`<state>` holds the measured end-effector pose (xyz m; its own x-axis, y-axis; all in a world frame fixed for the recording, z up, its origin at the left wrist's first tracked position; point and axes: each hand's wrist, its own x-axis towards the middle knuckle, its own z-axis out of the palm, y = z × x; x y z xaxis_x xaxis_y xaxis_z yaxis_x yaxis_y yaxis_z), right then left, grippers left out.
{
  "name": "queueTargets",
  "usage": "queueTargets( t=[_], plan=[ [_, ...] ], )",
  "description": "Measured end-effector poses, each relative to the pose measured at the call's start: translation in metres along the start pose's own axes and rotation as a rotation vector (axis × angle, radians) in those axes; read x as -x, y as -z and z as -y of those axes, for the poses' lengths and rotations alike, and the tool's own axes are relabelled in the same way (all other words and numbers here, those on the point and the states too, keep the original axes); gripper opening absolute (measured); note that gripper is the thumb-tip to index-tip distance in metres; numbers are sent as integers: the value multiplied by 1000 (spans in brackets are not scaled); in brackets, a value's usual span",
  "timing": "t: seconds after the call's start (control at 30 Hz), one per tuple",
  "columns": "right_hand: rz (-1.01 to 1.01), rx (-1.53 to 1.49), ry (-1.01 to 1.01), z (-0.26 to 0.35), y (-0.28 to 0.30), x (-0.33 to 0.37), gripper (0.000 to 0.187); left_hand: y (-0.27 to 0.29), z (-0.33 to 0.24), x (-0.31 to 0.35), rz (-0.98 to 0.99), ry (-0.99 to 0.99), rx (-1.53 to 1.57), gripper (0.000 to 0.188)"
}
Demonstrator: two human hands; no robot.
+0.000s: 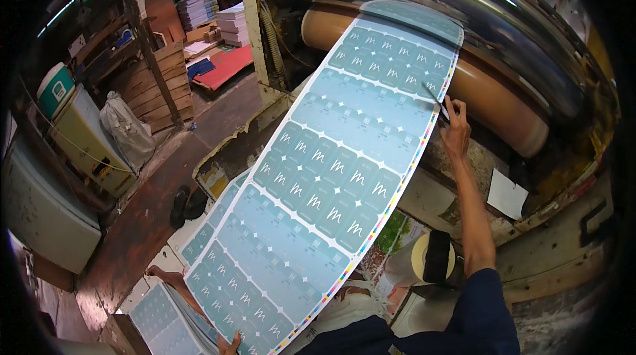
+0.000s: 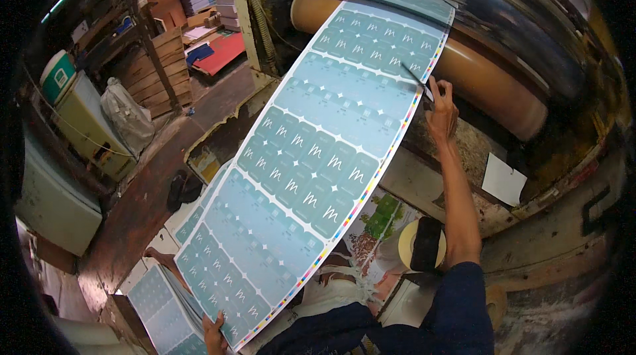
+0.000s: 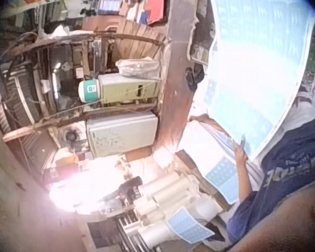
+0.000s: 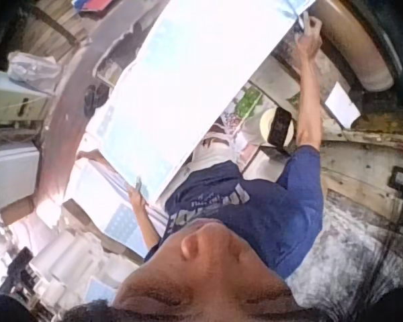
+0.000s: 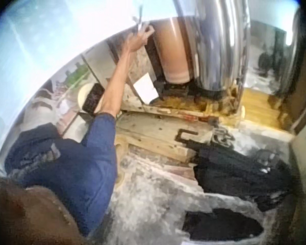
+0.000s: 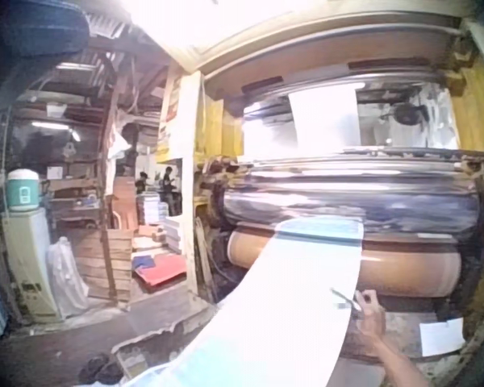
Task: The person uses a small flat tool to separate and lift printed label sheets from a roll on a large machine.
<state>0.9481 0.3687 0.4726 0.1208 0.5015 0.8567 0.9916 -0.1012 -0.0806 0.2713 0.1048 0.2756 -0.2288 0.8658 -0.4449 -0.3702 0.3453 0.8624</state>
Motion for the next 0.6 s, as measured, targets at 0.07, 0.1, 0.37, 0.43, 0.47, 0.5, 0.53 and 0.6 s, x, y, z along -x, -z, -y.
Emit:
queueTargets(
  t=[0.07, 0.1, 0.37, 0.43, 0.47, 0.5, 0.53, 0.6],
  plan=[
    [-34, 24, 86, -19, 5, -13, 65, -41, -45, 28, -105, 147, -255, 68],
    [-52, 26, 130, -23, 4, -21, 64, -56, -60, 37, -166, 215, -380, 75],
    [452, -344, 308, -17, 28, -102, 46, 7, 0, 20, -167, 59, -55, 75],
    [402, -565, 169, -15, 24, -103, 33, 38, 17, 9, -181, -41, -32, 76],
    [418, -624, 74, -4, 25, -105, 31, 69, 27, 1, -213, -34, -45, 77],
    [432, -673, -21, 2, 28, -104, 29, 108, 41, -15, -236, -24, -57, 78],
    [402, -679, -34, 3, 28, -101, 28, 113, 38, -22, -250, -13, -70, 78],
    [346, -680, -70, 2, 32, -89, 26, 80, 16, -6, -124, -103, 79, 68]
  ],
)
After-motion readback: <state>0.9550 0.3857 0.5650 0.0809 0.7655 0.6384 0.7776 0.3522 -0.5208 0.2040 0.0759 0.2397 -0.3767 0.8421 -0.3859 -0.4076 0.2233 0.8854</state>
